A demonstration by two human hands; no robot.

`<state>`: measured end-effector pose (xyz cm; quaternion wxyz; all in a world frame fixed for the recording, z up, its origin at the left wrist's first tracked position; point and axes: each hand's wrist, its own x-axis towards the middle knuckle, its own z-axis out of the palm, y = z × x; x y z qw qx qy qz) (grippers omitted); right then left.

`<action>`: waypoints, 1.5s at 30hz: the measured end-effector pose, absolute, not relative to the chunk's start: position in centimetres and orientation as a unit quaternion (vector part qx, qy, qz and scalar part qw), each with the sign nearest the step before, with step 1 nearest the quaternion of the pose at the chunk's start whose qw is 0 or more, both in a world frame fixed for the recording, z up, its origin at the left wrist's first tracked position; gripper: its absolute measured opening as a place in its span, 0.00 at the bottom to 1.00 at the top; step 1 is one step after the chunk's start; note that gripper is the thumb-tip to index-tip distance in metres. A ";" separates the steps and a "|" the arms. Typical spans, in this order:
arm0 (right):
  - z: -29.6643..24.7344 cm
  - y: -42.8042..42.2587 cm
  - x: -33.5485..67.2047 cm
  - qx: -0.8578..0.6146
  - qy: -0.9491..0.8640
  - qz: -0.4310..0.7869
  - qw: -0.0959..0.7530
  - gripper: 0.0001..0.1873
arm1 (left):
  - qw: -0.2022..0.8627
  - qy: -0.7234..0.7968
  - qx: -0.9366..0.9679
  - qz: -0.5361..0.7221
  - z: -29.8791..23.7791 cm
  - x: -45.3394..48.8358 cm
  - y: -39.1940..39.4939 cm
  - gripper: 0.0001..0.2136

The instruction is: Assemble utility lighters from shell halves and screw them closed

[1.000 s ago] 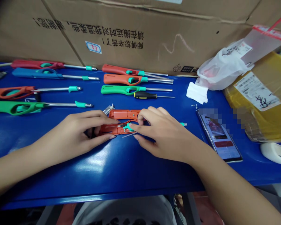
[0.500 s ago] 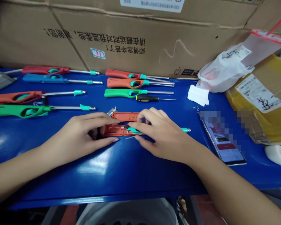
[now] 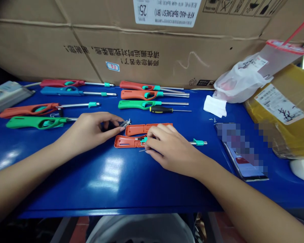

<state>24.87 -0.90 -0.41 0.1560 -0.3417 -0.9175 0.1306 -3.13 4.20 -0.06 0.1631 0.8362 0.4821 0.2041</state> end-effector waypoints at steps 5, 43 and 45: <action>0.1 -1.1 25.0 -0.347 -0.913 0.148 0.157 0.08 | 0.168 0.471 0.843 0.200 0.5 -3.0 4.0 0.16; 0.6 -1.1 25.0 -0.432 -0.820 0.290 0.237 0.04 | 0.296 0.364 0.856 0.218 0.6 -1.6 1.2 0.13; 0.5 -1.0 25.0 -0.432 -0.815 0.296 0.249 0.07 | 0.299 0.364 0.855 0.218 0.7 -1.6 1.2 0.13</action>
